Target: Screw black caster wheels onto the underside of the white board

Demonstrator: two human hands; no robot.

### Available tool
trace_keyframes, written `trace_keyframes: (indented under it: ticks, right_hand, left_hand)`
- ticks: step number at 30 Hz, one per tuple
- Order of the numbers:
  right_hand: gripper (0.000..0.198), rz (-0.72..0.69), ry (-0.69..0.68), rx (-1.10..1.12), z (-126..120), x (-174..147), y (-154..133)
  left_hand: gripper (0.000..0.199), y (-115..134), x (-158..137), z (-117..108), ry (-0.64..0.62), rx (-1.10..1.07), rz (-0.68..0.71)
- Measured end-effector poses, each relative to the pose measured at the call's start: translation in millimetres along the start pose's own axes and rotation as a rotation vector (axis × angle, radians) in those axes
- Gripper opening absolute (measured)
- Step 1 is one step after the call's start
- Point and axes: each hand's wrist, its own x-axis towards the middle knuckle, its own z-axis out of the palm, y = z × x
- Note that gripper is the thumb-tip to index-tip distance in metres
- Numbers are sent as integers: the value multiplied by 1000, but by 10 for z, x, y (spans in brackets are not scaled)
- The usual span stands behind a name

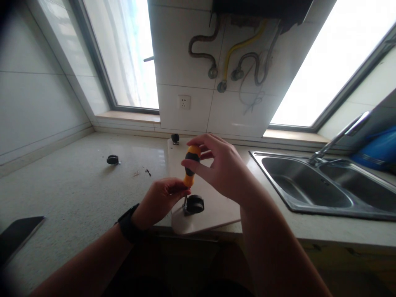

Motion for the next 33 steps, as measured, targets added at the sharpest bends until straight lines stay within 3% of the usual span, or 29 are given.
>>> trace_keyframes:
  ticks: [4,6,10,14,16,21,23,26,30,33]
  right_hand:
    - [45,45,-200,348,-14,1,36]
    - [44,85,-197,426,8,17,61]
    - [40,124,73,225,167,46,63]
    - [35,-9,320,-41,341,24,34]
    - [31,-49,249,14,334,10,40]
    - [54,-30,-273,466,102,29,119]
    - [52,21,-299,528,60,50,151]
    - [43,94,-69,453,157,65,169]
    - [54,111,321,194,424,26,133]
    - [54,113,368,55,478,-11,117]
  left_hand:
    - [13,7,38,-53,-99,-9,64]
    - [14,-2,52,-80,-148,-57,49]
    - [21,-42,45,-60,-168,-146,-28]
    - [22,-46,17,49,-22,-154,-54]
    - [14,-28,11,79,37,-95,-39]
    - [10,-16,37,24,-58,-111,-4]
    - [16,-38,54,-3,-119,-169,-8]
    - [23,-77,67,-9,-163,-227,-27]
    - [25,-90,48,23,-162,-251,-43]
    - [21,-71,29,39,-55,-184,-55]
